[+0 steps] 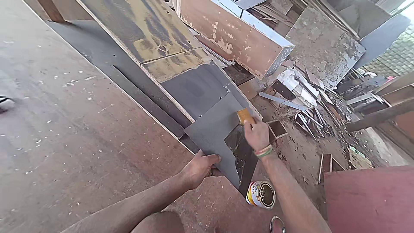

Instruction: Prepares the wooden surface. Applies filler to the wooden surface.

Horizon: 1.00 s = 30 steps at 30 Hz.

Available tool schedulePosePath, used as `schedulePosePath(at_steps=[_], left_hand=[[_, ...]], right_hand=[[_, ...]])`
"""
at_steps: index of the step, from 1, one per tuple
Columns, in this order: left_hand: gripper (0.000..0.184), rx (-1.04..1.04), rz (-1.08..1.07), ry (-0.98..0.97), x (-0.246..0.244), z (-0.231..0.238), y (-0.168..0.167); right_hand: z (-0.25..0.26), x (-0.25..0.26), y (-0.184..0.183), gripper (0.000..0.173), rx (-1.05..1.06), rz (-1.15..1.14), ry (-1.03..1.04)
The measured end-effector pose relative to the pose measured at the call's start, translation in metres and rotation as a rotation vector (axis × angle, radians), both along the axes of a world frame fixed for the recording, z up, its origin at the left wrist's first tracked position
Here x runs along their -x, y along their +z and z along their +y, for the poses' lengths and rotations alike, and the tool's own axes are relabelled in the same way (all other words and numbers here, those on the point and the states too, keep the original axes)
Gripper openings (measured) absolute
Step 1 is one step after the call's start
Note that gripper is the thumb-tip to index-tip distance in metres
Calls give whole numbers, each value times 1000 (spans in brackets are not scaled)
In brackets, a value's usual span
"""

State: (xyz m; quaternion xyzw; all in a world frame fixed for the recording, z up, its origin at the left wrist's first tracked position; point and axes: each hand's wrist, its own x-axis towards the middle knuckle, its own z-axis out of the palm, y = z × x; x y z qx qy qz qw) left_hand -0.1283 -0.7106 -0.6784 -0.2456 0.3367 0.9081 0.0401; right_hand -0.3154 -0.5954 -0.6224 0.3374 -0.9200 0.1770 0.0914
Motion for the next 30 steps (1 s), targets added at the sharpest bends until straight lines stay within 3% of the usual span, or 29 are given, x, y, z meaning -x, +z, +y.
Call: schedulePosePath(at_steps=[4, 6, 9, 12, 14, 17, 21, 24, 30], left_hand=[[17, 13, 39, -38, -2, -2, -6], [16, 16, 74, -41, -2, -2, -7], [18, -44, 51, -22, -3, -4, -7], [16, -62, 24, -26, -3, -2, -5], [17, -75, 38, -40, -2, -5, -5], [22, -74, 57, -81, -5, -10, -6], [37, 52, 26, -62, -8, -32, -4], [33, 114, -37, 82, -3, -54, 9], [21, 353, -4, 35, 3, -47, 14]], right_hand=[[1, -83, -14, 25, 84, 188, 343], [10, -100, -12, 25, 149, 186, 440], [26, -76, -2, 26, 171, 141, 257], [45, -42, -17, 29, 80, 186, 154], [52, -57, -26, 27, 16, 204, 264], [58, -84, -21, 27, 117, 177, 442], [59, -42, 12, 30, 132, 13, -43], [54, -3, 24, 34, -70, -200, -385], [16, 4, 33, 34, -308, -342, -562]])
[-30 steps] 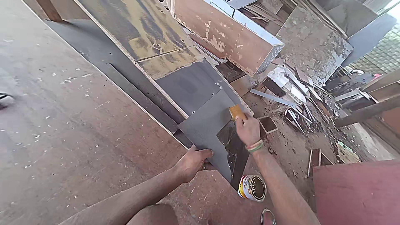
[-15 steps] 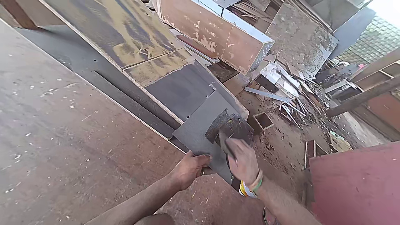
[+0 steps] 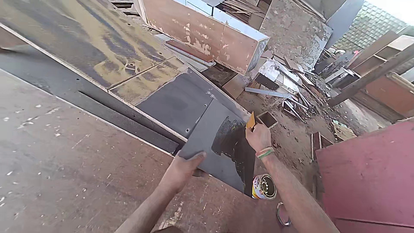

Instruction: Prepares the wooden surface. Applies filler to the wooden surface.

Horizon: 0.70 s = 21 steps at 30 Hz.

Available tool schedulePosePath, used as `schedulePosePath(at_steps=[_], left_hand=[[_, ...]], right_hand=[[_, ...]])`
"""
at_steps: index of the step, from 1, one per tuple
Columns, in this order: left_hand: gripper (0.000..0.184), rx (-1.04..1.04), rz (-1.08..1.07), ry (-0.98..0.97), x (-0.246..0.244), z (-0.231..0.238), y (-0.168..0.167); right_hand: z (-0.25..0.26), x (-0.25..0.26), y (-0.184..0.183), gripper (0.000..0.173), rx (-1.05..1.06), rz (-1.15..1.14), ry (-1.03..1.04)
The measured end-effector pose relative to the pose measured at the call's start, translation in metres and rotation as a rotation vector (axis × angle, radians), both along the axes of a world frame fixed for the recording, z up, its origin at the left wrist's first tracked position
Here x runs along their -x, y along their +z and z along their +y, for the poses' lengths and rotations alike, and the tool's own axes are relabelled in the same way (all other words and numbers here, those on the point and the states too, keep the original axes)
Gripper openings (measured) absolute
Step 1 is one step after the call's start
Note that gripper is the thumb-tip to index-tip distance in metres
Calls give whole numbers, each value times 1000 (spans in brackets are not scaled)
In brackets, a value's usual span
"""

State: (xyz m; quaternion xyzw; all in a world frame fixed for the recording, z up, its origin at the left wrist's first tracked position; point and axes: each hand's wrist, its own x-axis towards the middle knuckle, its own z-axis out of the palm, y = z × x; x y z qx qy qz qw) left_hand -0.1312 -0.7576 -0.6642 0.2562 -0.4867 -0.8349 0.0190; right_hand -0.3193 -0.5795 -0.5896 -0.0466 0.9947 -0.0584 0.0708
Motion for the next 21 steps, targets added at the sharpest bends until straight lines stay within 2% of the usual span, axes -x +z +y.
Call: schedulePosePath(at_steps=[5, 12, 18, 21], left_hand=[[22, 369, 117, -83, -10, 8, -6], [35, 502, 205, -129, -6, 0, -27], [31, 622, 219, -213, -4, -4, -17], [32, 640, 213, -212, -4, -2, -16]], right_hand=[[-23, 6, 11, 29, 98, -20, -136], [-74, 1, 20, 28, 142, 25, -141], [-131, 8, 38, 28, 111, 25, -89], [-154, 7, 48, 26, 165, 55, -39]])
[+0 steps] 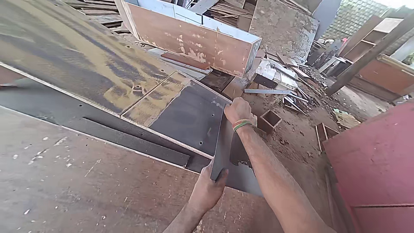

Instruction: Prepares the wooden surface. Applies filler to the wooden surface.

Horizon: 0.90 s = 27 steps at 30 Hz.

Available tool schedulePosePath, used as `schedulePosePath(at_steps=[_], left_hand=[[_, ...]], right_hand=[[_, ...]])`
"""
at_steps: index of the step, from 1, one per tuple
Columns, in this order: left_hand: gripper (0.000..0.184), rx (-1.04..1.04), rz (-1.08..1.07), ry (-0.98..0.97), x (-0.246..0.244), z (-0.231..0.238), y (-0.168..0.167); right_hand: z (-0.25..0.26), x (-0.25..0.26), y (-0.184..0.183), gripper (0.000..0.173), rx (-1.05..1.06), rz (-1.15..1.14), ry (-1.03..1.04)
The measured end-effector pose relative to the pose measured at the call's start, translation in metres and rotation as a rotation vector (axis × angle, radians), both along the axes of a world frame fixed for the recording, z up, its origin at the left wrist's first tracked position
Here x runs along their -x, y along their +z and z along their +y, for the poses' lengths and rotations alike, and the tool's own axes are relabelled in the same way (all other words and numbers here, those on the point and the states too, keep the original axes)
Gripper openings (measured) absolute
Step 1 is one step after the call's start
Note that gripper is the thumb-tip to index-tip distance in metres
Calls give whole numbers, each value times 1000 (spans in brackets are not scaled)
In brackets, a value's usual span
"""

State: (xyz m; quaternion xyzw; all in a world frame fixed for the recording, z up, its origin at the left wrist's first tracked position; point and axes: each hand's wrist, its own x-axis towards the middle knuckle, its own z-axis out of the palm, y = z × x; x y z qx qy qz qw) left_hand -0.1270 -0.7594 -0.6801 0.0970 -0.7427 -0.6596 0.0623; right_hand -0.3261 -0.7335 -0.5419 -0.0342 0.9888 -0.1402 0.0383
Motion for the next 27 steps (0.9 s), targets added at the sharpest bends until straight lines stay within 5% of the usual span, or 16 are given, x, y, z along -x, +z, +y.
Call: schedulePosePath(at_steps=[5, 9, 12, 15, 18, 27], left_hand=[[41, -87, -80, 113, 0, 11, 3], [46, -209, -69, 221, 1, 17, 2], [43, -223, -16, 228, 1, 17, -2], [40, -254, -10, 241, 2, 18, -2], [37, -248, -30, 236, 0, 18, 0], [30, -208, 1, 151, 1, 10, 0]], right_hand=[[-22, -6, 21, 29, 189, 64, 69], [30, -8, 40, 27, 356, 254, 34], [100, -6, 18, 25, 339, 231, -72], [131, -21, -24, 30, 104, 39, -155], [122, -21, -45, 30, -88, -40, -179], [6, -33, -8, 33, -64, -27, 156]])
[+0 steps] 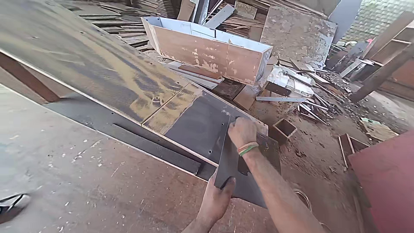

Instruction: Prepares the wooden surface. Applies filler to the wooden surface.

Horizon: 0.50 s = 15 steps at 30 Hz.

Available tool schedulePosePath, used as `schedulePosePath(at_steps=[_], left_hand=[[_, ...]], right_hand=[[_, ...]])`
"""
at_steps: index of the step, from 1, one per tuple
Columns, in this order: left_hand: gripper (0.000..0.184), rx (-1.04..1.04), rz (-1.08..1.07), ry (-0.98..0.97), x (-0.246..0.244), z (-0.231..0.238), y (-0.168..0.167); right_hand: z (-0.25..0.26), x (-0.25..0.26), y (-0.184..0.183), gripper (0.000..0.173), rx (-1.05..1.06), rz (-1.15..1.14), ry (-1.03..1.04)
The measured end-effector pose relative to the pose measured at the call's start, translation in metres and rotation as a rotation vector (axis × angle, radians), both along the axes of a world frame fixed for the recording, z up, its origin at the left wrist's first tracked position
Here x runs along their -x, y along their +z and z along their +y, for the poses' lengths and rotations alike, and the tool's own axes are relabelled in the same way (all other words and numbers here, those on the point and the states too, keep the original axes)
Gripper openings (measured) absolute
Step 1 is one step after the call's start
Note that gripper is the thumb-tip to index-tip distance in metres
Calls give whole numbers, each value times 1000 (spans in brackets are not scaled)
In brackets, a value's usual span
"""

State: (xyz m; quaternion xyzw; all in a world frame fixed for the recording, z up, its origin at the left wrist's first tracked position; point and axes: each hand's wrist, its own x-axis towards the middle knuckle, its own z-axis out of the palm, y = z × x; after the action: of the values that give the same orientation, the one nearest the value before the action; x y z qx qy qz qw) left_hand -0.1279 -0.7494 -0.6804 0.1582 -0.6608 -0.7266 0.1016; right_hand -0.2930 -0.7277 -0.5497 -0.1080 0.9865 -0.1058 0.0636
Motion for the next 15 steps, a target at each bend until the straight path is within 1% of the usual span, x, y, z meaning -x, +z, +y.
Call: schedulePosePath(at_steps=[2, 4, 5, 6, 7, 8, 9, 11, 12, 13, 15], left_hand=[[30, -38, -27, 8, 0, 1, 1], [32, -80, -31, 30, 1, 2, 1], [33, -90, -23, 42, 1, 4, 0], [35, -117, -8, 58, 1, 5, -2], [37, -153, 5, 71, 2, 5, -5], [39, -174, 14, 76, 3, 6, -7], [39, -185, 11, 81, 2, 7, -8], [35, -217, -21, 83, 1, 6, -7], [33, -233, -33, 86, 2, 7, -5], [32, -243, -31, 90, 3, 7, -4], [30, -236, -29, 93, 2, 9, -3]], right_hand=[[-21, -13, 9, 32, 7, -4, 110], [-27, -28, 18, 33, 16, 13, 239], [-20, -35, 22, 34, 47, 49, 286], [-8, -42, 23, 35, 122, 127, 302], [10, -43, 20, 36, 234, 259, 285], [32, -39, 18, 35, 318, 381, 235], [56, -30, 16, 34, 341, 431, 152], [102, -9, 6, 32, 272, 304, -58], [118, 1, -3, 32, 220, 202, -145], [125, 7, -14, 33, 176, 104, -208], [116, 0, -30, 36, 115, -21, -227]])
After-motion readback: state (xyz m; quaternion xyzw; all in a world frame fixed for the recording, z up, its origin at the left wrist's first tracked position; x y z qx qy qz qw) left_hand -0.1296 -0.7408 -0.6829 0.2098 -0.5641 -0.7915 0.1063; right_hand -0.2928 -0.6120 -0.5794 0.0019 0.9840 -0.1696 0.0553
